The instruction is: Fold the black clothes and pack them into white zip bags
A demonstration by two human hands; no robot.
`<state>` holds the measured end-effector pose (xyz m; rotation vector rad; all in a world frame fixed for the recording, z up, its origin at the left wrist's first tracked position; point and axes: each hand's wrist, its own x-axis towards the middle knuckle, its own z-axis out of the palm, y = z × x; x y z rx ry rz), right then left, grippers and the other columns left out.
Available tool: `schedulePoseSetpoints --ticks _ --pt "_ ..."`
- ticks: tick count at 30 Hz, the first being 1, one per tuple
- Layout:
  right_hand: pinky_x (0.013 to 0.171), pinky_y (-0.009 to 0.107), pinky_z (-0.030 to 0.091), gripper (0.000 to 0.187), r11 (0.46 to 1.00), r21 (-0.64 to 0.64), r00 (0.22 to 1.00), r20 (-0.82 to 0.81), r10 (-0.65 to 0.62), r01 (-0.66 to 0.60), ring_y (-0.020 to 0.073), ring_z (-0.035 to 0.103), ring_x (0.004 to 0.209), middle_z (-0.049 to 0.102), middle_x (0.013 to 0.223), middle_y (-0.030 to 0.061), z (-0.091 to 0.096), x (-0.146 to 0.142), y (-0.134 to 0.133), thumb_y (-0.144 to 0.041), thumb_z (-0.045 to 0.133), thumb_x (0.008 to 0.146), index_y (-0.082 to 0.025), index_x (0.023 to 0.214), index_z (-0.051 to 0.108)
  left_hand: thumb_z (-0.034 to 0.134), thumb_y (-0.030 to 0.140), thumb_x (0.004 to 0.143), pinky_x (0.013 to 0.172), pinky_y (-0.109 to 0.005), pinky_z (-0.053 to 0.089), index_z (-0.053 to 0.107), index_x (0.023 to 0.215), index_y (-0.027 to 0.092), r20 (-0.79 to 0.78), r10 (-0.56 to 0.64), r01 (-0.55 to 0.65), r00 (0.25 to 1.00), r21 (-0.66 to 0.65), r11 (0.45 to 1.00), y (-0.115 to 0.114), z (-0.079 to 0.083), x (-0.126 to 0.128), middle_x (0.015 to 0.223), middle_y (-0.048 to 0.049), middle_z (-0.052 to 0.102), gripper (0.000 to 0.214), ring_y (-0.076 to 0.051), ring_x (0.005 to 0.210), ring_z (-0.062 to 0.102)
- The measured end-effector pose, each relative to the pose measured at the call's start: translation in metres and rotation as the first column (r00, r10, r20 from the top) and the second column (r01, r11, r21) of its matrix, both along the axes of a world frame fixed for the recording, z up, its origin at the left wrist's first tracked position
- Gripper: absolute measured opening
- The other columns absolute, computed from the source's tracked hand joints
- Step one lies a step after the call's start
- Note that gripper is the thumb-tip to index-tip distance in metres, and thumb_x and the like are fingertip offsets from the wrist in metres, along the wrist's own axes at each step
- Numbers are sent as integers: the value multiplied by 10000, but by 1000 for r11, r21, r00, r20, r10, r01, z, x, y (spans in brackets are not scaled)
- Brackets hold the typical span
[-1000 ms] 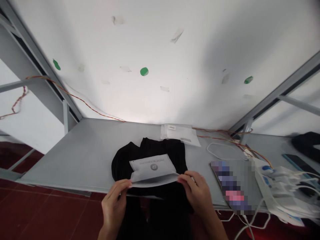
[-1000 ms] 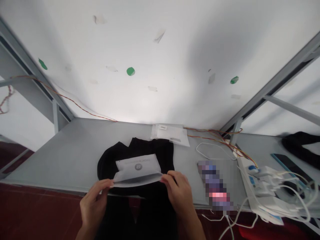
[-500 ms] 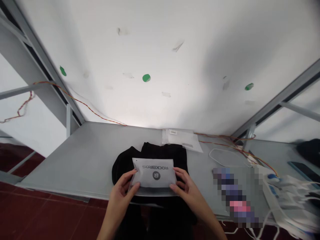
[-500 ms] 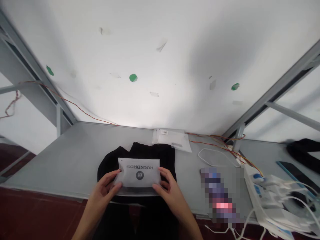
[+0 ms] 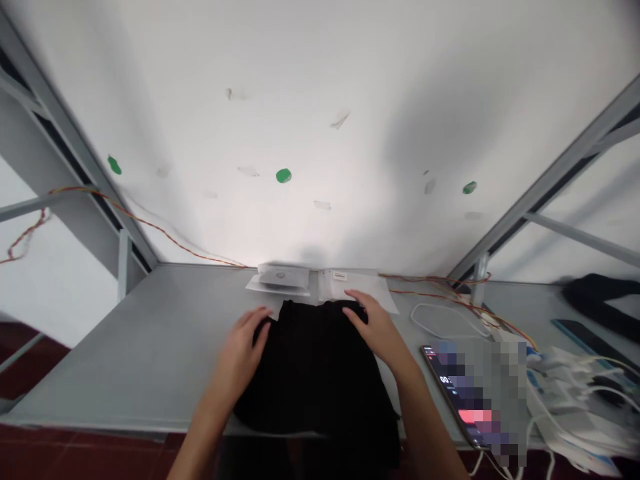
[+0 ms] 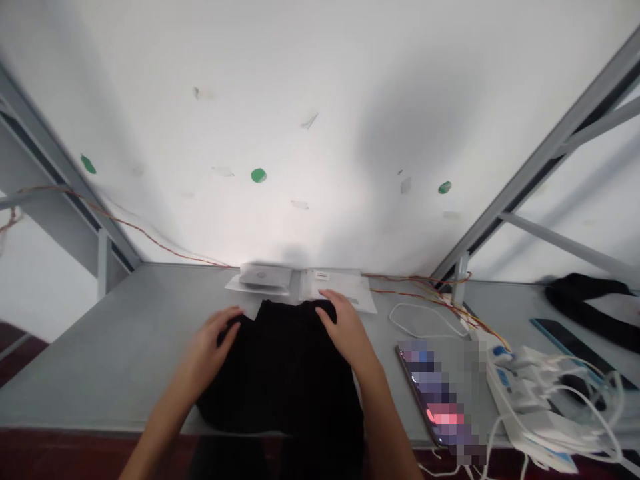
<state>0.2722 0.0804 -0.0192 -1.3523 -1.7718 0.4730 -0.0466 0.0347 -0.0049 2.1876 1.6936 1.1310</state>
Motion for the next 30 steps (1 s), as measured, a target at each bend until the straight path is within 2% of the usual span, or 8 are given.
schedulePoseSetpoints --ticks 3,6,9,12,18,24,28,30 --pt "1146 562 434 564 996 7 992 89 -90 90 334 588 1321 641 1406 169 -39 25 -4 -508 604 922 -198 1393 607 466 334 1032 1081 -410 497 677 1219 277 -21 -76 75 997 -53 996 8 -16 10 1299 -63 675 287 -246 1209 639" --pt "1093 565 473 674 989 -16 983 109 -147 150 353 619 1275 660 1386 187 -58 27 7 -534 644 894 -171 1455 553 510 355 1011 1031 -418 510 668 1241 233 -73 -75 64 995 -142 988 41 -17 27 1242 -99 673 304 -274 1161 650" --pt "1018 583 497 599 984 37 979 101 -175 172 355 666 1114 755 1192 156 -50 16 21 -475 682 871 -182 1390 625 653 337 917 917 -422 546 710 1082 186 -105 -82 58 991 -211 976 73 -12 41 1112 -118 679 231 -285 988 693" --pt "969 531 520 443 988 92 990 58 -125 120 301 669 980 777 1017 89 -32 12 22 -373 668 877 -227 1294 699 671 280 882 875 -400 554 697 918 198 -95 -125 103 988 -214 972 81 -4 42 992 -80 686 93 -259 920 694" --pt "907 429 561 301 988 147 999 3 45 -45 246 673 929 716 895 46 -30 48 -31 -320 656 907 -265 1183 761 535 332 978 934 -363 564 642 1061 241 -12 -291 285 957 -159 945 40 11 10 1190 -51 725 164 -208 1069 694" --pt "987 467 567 291 987 139 990 132 57 -75 262 694 1110 752 1171 79 -46 70 -111 -289 580 992 -319 1226 749 634 365 969 1047 -437 546 731 1117 287 -183 -398 392 899 -72 917 -27 -9 -33 1259 -64 738 194 -253 1222 673" --pt "1130 554 480 566 939 -86 896 282 344 -334 326 579 1363 671 1411 60 -50 68 -139 -433 779 873 -372 1413 621 825 487 796 1083 -495 527 693 1299 376 -283 -515 488 809 -164 857 -65 -29 -53 1302 -70 730 531 -312 1301 633" --pt "1132 566 478 574 907 -187 857 300 419 -378 332 569 1377 662 1423 53 -54 71 -141 -439 789 862 -384 1408 621 822 466 806 1097 -505 514 647 1358 416 -286 -535 492 795 -212 844 -76 -35 -59 1344 -67 707 582 -308 1305 630"
